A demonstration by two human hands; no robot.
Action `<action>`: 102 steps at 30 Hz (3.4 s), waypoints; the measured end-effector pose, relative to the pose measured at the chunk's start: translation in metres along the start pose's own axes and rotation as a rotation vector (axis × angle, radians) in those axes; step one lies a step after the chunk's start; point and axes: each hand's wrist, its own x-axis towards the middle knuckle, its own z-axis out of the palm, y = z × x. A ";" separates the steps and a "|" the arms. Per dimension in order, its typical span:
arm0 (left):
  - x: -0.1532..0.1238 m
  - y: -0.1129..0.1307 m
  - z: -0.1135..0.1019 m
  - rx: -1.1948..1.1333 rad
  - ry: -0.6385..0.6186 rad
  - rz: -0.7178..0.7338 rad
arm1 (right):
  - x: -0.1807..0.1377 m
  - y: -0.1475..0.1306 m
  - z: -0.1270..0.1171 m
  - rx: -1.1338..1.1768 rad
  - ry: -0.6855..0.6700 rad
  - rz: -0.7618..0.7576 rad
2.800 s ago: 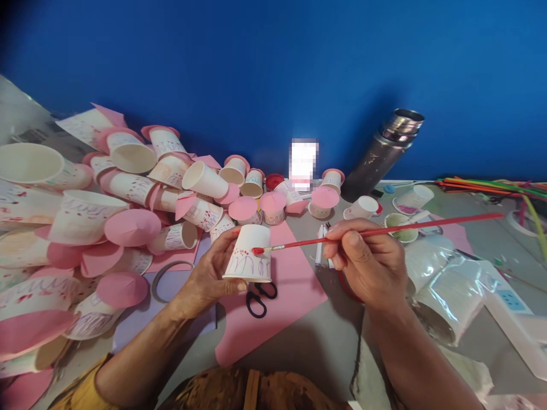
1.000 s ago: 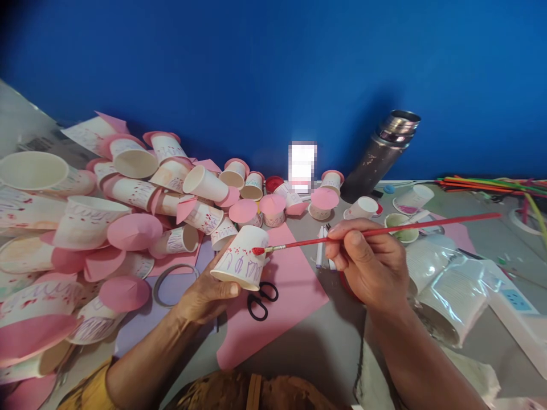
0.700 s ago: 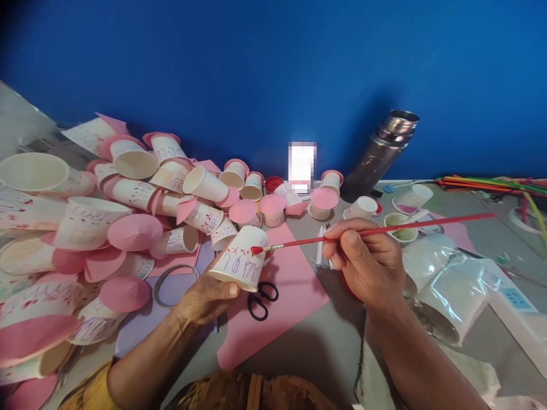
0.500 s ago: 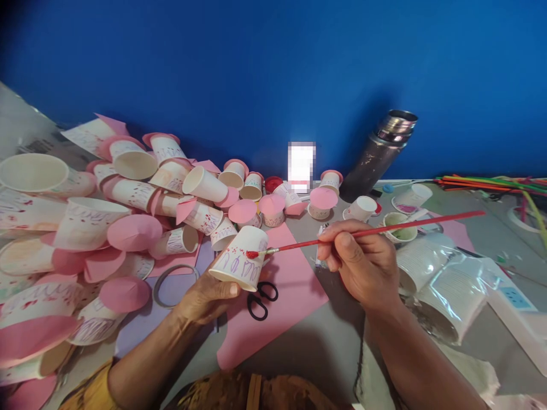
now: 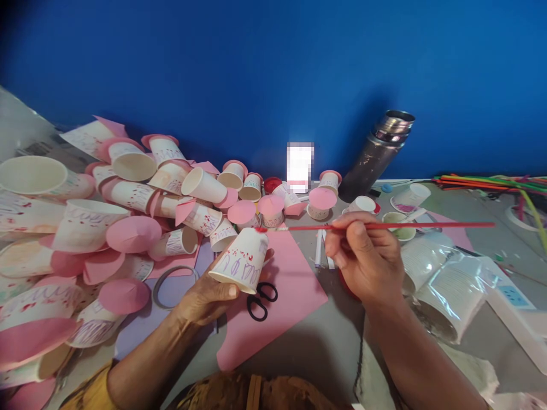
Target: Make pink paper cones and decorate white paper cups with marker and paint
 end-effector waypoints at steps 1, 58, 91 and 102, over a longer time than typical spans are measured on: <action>0.000 0.000 0.000 -0.003 0.000 0.002 | 0.000 0.001 -0.001 -0.016 0.027 -0.011; 0.004 0.003 -0.013 0.996 0.171 0.522 | -0.013 0.003 -0.001 -0.368 0.003 -0.012; 0.005 -0.004 -0.021 1.044 0.152 0.512 | -0.013 -0.001 -0.002 -0.440 0.018 -0.052; 0.005 -0.003 -0.018 0.936 0.118 0.510 | -0.014 -0.001 -0.007 -0.469 0.004 -0.064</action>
